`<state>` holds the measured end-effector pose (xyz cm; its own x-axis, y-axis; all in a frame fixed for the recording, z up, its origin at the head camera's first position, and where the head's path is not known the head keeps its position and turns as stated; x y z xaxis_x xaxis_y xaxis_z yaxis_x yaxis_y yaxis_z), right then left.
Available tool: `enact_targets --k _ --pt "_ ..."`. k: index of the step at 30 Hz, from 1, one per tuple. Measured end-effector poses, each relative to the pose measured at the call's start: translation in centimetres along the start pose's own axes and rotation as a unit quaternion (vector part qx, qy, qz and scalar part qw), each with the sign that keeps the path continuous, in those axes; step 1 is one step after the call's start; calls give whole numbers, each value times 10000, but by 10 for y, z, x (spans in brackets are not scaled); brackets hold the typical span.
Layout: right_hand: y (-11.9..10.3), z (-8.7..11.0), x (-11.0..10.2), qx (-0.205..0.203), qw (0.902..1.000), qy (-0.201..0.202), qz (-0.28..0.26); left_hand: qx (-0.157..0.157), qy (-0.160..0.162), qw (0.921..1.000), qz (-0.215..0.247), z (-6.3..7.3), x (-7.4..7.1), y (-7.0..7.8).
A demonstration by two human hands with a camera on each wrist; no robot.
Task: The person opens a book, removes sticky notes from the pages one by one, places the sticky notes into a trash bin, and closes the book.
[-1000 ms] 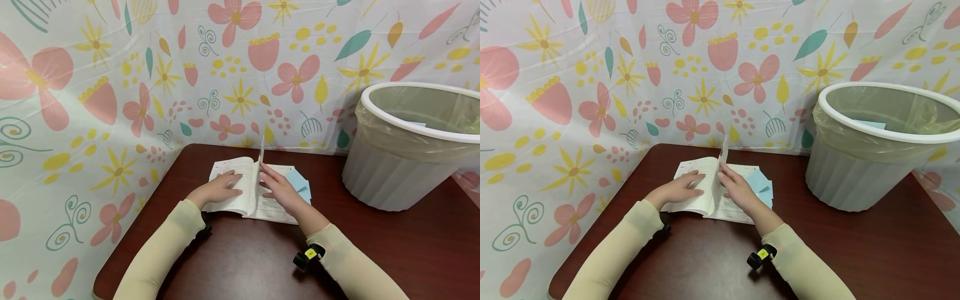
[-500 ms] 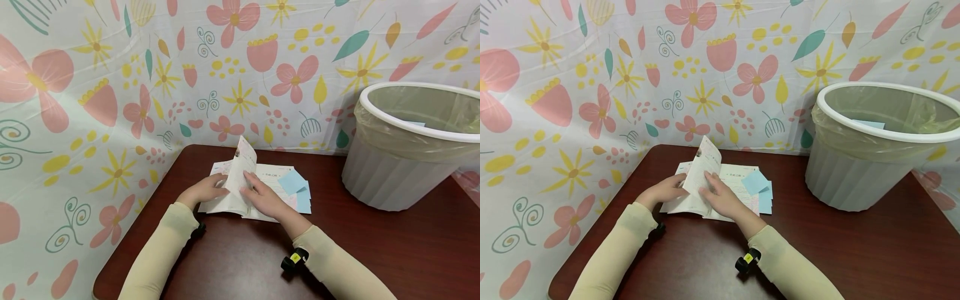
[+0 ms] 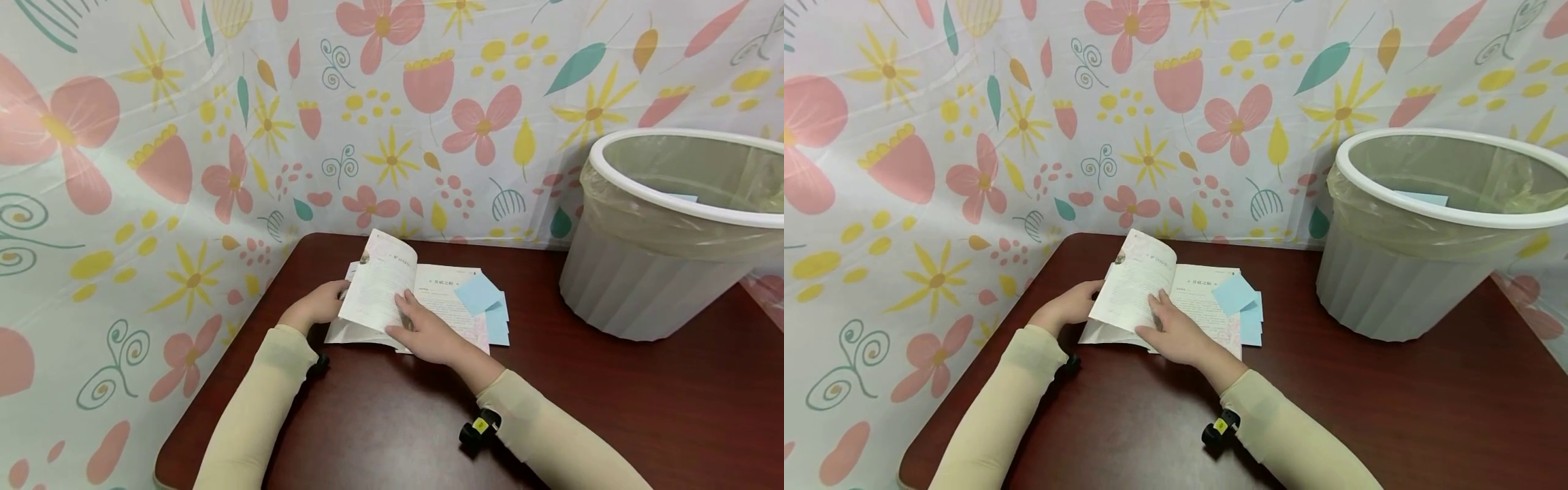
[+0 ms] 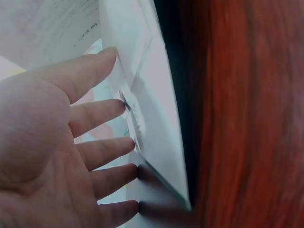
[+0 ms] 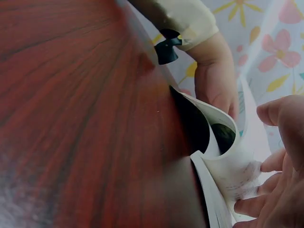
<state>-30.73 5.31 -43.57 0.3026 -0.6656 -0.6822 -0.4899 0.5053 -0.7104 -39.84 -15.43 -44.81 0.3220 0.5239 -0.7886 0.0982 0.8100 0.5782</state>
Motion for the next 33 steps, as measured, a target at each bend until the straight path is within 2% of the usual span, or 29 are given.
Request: enact_targets --k 5,13,22,28,33 --pt "0 2 7 -20 9990 -276 347 -170 -93 9997 -137 -4 -2 -10" --pt "-3 3 11 -332 9973 -507 407 -546 -23 9979 -356 -3 -10 -22" --pt "0 5 13 -199 9919 -907 868 -715 -29 9974 87 -1 -11 -22" --pt "-1 6 11 -161 9869 -1070 1198 -526 -66 9986 -40 -1 -7 -13" --pt "-3 8 11 -134 9859 -1119 1233 -497 -124 9985 -167 -1 -1 -7"
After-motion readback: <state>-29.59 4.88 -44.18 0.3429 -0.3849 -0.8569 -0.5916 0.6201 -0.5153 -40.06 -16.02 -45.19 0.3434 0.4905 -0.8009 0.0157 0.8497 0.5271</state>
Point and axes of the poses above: each hand's wrist, its own z-axis away from the middle knuckle, its own x-axis out of the palm, y = z × x, the point moved 7 cm from there along -z, towards the middle knuckle, and after that the axes turned 10 degrees about -x, right-handed, at the moved point
